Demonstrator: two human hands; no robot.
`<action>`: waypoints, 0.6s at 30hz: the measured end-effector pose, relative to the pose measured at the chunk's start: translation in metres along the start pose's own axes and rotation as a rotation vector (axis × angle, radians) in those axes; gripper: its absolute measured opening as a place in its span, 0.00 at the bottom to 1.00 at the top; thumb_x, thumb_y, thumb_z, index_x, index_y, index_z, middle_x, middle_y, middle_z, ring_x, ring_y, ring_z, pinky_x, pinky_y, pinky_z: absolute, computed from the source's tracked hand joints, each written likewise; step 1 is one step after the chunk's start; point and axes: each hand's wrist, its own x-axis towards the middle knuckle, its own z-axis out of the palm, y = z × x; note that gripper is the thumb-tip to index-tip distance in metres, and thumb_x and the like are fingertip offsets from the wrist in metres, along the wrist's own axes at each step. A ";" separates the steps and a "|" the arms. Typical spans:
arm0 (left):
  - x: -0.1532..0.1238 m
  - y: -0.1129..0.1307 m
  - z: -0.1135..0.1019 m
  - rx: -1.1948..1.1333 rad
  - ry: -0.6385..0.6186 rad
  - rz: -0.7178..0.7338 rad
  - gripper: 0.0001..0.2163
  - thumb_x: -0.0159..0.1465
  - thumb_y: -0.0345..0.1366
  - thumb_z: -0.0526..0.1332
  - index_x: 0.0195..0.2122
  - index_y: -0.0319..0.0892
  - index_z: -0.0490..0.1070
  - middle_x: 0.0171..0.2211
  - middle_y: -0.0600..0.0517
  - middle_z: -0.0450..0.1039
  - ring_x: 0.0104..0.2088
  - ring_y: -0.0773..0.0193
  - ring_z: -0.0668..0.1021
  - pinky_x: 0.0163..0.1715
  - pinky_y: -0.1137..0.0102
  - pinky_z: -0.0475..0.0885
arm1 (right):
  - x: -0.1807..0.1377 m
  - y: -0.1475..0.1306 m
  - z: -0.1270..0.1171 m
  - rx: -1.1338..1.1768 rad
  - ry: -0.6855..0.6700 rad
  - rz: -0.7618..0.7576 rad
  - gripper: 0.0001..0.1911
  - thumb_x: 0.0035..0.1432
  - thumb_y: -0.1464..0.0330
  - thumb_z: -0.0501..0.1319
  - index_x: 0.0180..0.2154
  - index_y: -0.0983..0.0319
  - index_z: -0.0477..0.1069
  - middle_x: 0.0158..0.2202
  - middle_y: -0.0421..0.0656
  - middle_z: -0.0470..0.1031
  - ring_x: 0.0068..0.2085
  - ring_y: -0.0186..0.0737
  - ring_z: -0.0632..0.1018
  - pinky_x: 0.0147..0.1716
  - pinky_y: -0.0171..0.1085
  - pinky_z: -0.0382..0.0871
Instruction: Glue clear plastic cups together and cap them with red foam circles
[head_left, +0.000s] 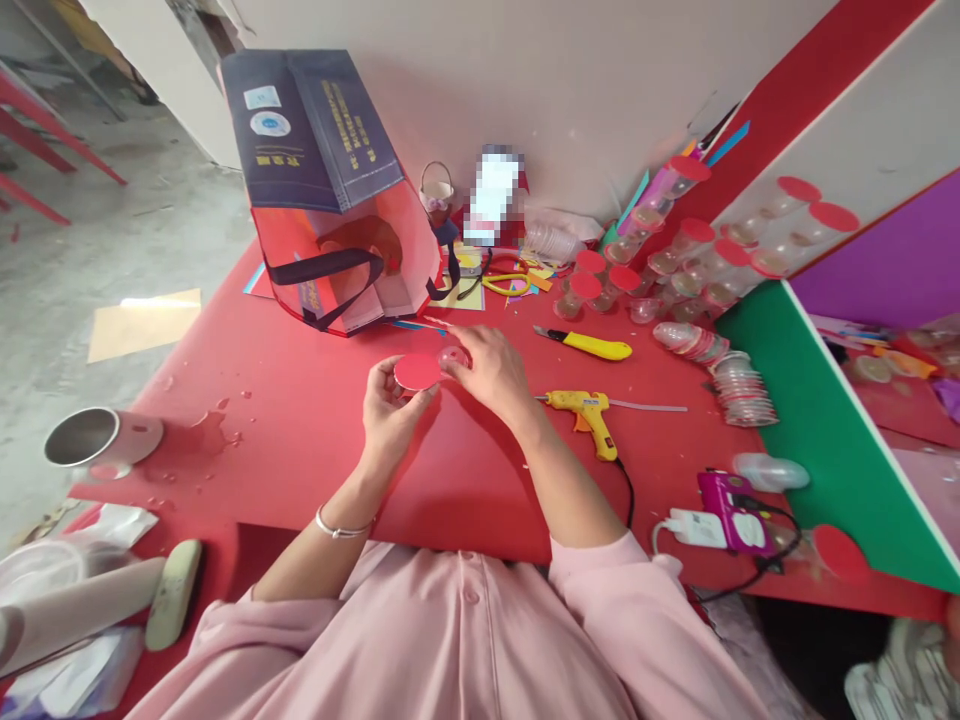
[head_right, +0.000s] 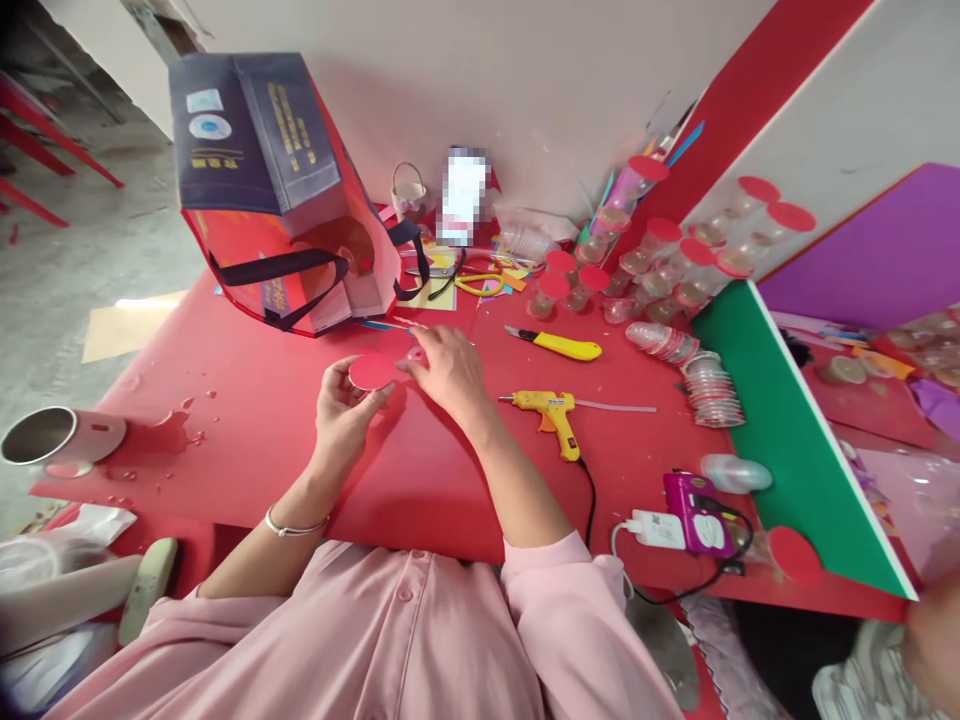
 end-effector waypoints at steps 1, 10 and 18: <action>0.000 0.000 0.000 0.006 -0.008 -0.003 0.27 0.52 0.36 0.77 0.51 0.45 0.69 0.45 0.49 0.77 0.42 0.64 0.81 0.35 0.75 0.77 | -0.004 0.000 0.003 -0.035 -0.034 -0.011 0.28 0.66 0.56 0.65 0.64 0.58 0.70 0.56 0.52 0.77 0.55 0.55 0.75 0.53 0.49 0.73; -0.001 0.002 0.001 -0.015 -0.051 0.007 0.28 0.55 0.39 0.77 0.55 0.46 0.72 0.46 0.48 0.77 0.35 0.66 0.80 0.29 0.75 0.77 | -0.028 0.005 0.001 0.011 0.039 0.025 0.18 0.65 0.64 0.67 0.55 0.57 0.73 0.52 0.50 0.78 0.55 0.53 0.76 0.54 0.48 0.73; 0.000 0.009 0.001 -0.277 -0.184 -0.225 0.23 0.59 0.39 0.74 0.55 0.44 0.73 0.42 0.48 0.79 0.35 0.63 0.83 0.28 0.72 0.78 | -0.079 0.004 -0.028 0.196 0.205 0.101 0.18 0.64 0.62 0.67 0.55 0.55 0.72 0.50 0.46 0.78 0.52 0.49 0.78 0.54 0.46 0.74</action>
